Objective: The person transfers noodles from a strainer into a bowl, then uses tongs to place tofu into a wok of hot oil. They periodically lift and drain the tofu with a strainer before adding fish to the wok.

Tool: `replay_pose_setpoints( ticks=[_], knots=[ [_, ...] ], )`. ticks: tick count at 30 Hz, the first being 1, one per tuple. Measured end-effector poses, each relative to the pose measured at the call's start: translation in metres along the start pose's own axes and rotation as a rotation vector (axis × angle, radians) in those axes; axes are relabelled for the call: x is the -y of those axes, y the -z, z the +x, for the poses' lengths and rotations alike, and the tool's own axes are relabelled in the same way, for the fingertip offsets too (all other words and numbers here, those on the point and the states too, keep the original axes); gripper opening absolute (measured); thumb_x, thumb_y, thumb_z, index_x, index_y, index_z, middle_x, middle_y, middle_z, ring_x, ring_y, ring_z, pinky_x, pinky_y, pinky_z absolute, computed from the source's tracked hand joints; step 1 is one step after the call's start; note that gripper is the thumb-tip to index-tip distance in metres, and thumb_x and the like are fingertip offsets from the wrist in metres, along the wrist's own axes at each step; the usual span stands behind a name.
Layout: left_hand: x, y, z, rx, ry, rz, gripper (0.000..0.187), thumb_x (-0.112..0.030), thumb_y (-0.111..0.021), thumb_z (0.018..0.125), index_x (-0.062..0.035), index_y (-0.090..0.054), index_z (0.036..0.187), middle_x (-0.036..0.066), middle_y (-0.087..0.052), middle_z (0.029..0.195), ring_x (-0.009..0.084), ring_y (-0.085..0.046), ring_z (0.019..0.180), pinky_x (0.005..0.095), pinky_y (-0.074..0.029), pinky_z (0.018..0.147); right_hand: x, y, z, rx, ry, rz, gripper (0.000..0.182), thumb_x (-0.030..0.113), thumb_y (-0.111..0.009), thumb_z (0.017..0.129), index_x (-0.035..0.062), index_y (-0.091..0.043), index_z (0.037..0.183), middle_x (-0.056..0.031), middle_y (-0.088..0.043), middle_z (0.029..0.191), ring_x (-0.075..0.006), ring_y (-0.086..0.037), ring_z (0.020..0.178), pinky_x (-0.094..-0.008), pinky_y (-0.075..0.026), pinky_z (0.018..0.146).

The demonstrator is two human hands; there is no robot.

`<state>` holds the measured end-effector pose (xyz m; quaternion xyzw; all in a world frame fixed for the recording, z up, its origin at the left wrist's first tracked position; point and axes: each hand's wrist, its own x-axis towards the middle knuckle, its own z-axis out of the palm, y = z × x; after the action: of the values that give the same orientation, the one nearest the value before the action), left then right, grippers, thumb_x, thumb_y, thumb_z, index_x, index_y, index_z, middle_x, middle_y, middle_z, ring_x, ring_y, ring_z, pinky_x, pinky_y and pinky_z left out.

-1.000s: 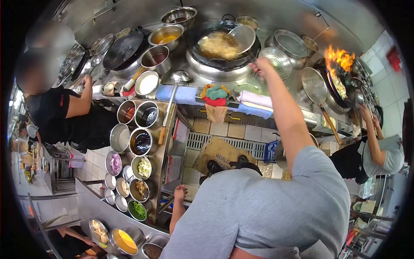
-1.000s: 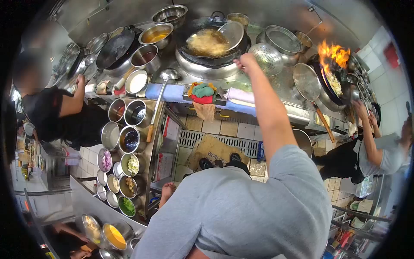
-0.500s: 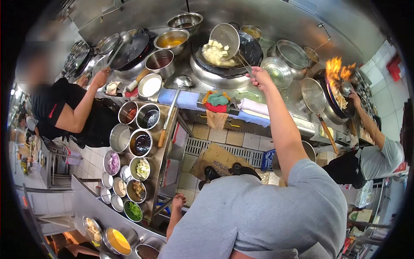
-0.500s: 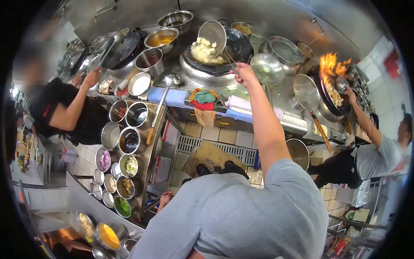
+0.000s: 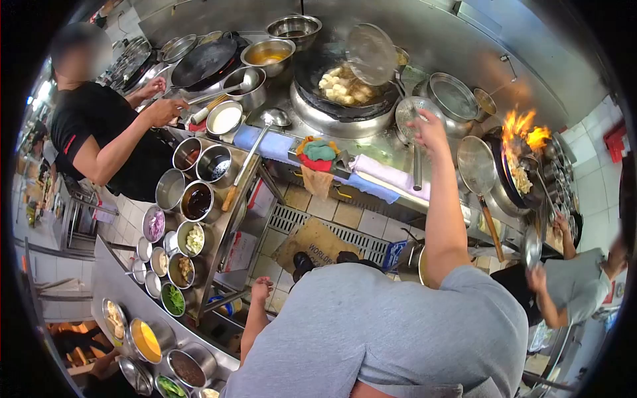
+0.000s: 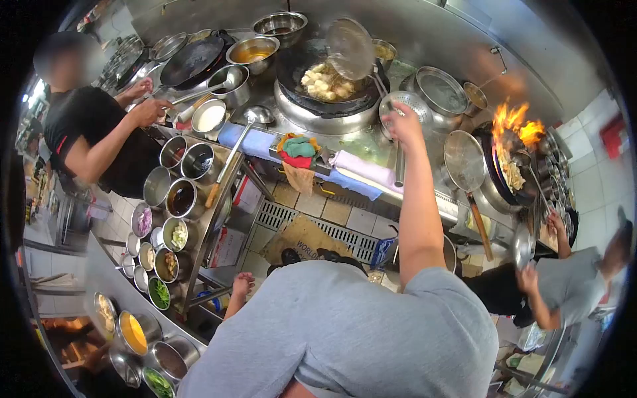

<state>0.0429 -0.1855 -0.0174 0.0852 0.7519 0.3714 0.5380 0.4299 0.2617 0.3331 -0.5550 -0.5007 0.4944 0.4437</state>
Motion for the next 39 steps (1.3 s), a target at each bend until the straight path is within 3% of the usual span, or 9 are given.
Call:
replay_pose_setpoints(
  ticks=[7, 17, 19, 22, 23, 27, 31, 35, 39],
  knots=[
    [0.039, -0.057, -0.044, 0.001, 0.101, 0.008, 0.02, -0.004, -0.04, 0.077, -0.0064, -0.053, 0.092, 0.007, -0.057, 0.071, 0.0153, -0.053, 0.056, 0.0262, -0.04, 0.045, -0.125, 0.093, -0.055, -0.271, 0.407, -0.495, 0.039, -0.002, -0.042, 0.077, -0.0004, -0.041, 0.116, -0.0193, -0.05, 0.11, -0.0305, -0.047, 0.105, -0.0342, -0.034, 0.091],
    [0.034, -0.098, -0.108, -0.159, -0.02, -0.073, 0.018, -0.006, -0.045, 0.078, -0.0047, -0.056, 0.093, 0.009, -0.06, 0.081, 0.0137, -0.055, 0.061, 0.0255, -0.043, 0.05, -0.168, 0.088, -0.06, -0.16, 0.479, -0.891, 0.04, 0.007, -0.049, 0.077, 0.0, -0.044, 0.117, -0.0262, -0.039, 0.115, -0.0395, -0.042, 0.102, -0.0395, -0.035, 0.089],
    [0.033, -0.107, -0.124, -0.214, -0.103, -0.108, 0.019, -0.008, -0.045, 0.08, -0.005, -0.056, 0.095, 0.009, -0.059, 0.085, 0.0135, -0.056, 0.067, 0.0242, -0.045, 0.054, -0.123, 0.071, -0.029, 0.048, 0.578, -0.848, 0.034, 0.009, -0.049, 0.08, 0.0021, -0.047, 0.114, -0.0205, -0.048, 0.108, -0.033, -0.049, 0.096, -0.0364, -0.04, 0.084],
    [0.017, -0.114, -0.157, -0.29, -0.105, 0.079, 0.025, -0.014, -0.05, 0.082, -0.0042, -0.053, 0.105, 0.008, -0.059, 0.087, 0.0131, -0.057, 0.076, 0.0257, -0.047, 0.063, -0.019, -0.001, -0.045, 0.541, -0.155, 0.569, 0.039, 0.028, -0.04, 0.089, 0.0119, -0.037, 0.125, -0.01, -0.054, 0.084, -0.014, -0.052, 0.058, -0.0247, -0.043, 0.047],
    [-0.021, -0.119, -0.194, -0.265, -0.093, -0.131, 0.03, -0.02, -0.052, 0.083, -0.0049, -0.051, 0.109, 0.009, -0.059, 0.089, 0.0131, -0.058, 0.075, 0.025, -0.047, 0.06, -0.023, -0.011, -0.025, 1.217, -0.342, 1.237, 0.046, 0.033, -0.036, 0.09, 0.0187, -0.024, 0.132, -0.0086, -0.049, 0.075, -0.0108, -0.04, 0.042, -0.0231, -0.032, 0.032],
    [-0.037, -0.117, -0.267, -0.116, -0.229, -0.433, 0.057, -0.039, -0.048, 0.085, -0.0176, -0.026, 0.133, 0.006, -0.058, 0.074, 0.0078, -0.049, 0.057, 0.0219, -0.04, 0.05, 0.027, -0.119, -0.092, 1.943, -0.284, 1.406, 0.061, 0.051, -0.037, 0.084, 0.0247, -0.018, 0.135, -0.0129, -0.048, 0.077, -0.0161, -0.048, 0.057, -0.0242, -0.038, 0.04],
    [-0.017, -0.126, -0.324, -0.128, -0.346, -0.649, 0.06, -0.046, -0.042, 0.086, -0.0176, -0.022, 0.134, 0.006, -0.058, 0.078, 0.0082, -0.051, 0.06, 0.0215, -0.042, 0.056, 0.008, -0.185, -0.151, 2.171, -0.353, 0.718, 0.056, 0.05, -0.041, 0.083, 0.007, -0.044, 0.119, -0.0191, -0.045, 0.118, -0.0324, -0.052, 0.097, -0.0427, -0.044, 0.08],
    [0.014, -0.111, -0.388, -0.376, -0.577, -0.699, 0.061, -0.05, -0.039, 0.085, -0.0168, -0.023, 0.134, 0.006, -0.055, 0.1, 0.0115, -0.054, 0.072, 0.0241, -0.044, 0.067, -0.073, -0.251, -0.249, 1.983, 1.047, -0.809, 0.045, 0.023, -0.058, 0.077, -0.0003, -0.049, 0.114, -0.0167, -0.059, 0.093, -0.0219, -0.057, 0.085, -0.0292, -0.043, 0.077],
    [0.074, -0.091, -0.485, -1.06, -0.569, -0.773, 0.041, -0.04, -0.042, 0.084, -0.0089, -0.049, 0.11, 0.005, -0.048, 0.116, 0.0106, -0.054, 0.079, 0.0253, -0.043, 0.068, -0.119, -0.234, -0.343, 2.448, 0.726, -0.963, 0.049, 0.023, -0.059, 0.077, 0.0057, -0.045, 0.12, -0.0187, -0.057, 0.103, -0.0219, -0.06, 0.086, -0.0305, -0.045, 0.074]
  ],
)
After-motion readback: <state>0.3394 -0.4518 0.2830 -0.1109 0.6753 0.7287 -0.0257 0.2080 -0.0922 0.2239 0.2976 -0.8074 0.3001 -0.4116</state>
